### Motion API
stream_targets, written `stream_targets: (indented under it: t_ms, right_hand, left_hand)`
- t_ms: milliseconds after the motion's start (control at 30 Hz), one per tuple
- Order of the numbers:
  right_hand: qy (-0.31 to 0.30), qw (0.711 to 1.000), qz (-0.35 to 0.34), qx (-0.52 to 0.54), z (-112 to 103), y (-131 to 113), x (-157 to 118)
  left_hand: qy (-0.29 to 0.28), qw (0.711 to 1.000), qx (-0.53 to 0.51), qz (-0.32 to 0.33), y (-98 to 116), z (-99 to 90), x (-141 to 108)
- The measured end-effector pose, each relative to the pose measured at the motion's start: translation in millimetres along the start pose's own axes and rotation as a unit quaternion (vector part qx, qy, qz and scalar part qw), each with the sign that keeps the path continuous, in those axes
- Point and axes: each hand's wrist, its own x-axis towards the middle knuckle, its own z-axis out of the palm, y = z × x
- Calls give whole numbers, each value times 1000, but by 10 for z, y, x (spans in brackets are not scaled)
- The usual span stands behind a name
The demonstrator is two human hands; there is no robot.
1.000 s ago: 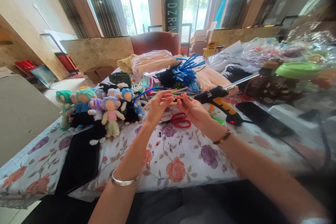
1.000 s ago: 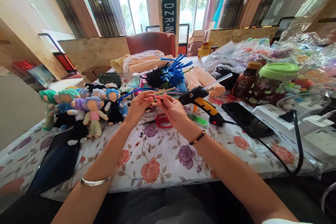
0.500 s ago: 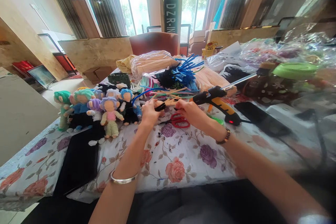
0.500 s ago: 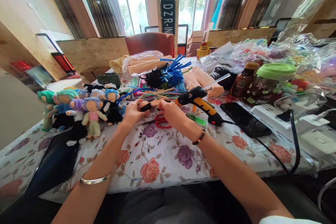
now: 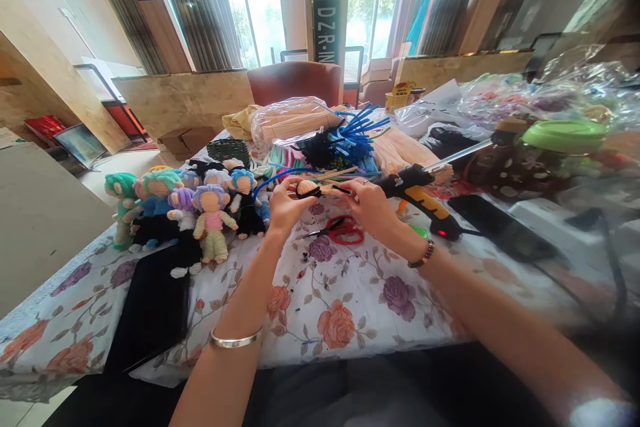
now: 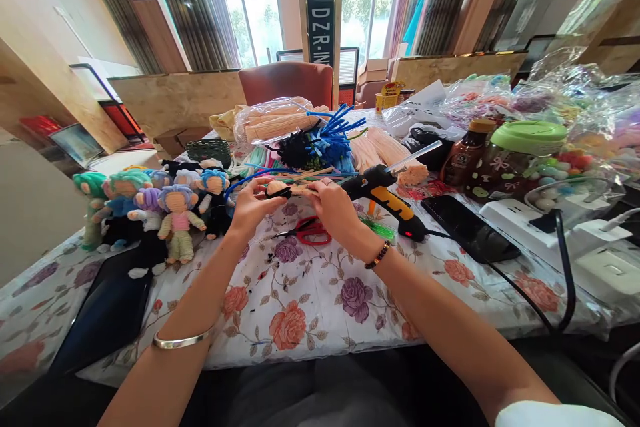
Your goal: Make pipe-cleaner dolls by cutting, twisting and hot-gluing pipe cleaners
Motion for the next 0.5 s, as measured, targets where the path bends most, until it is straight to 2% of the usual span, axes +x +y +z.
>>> stream_targets:
  t_ms: [67, 200, 300, 367, 500]
  right_hand:
    - [16, 1000, -15, -7, 21, 30, 75]
    - [-16, 998, -55, 28, 86, 71, 200]
    - [-11, 995, -59, 74, 133, 70, 236]
    - [22, 993, -32, 112, 146, 58, 234]
    - [127, 976, 23, 177, 104, 34, 198]
  left_hand:
    - [2, 999, -37, -34, 19, -2, -2]
    - [-7, 992, -98, -84, 64, -8, -7]
    - [-30, 983, -141, -112, 109, -12, -13]
    - [-39, 979, -163, -115, 140, -12, -21]
    - [-33, 973, -202, -109, 177, -7, -33]
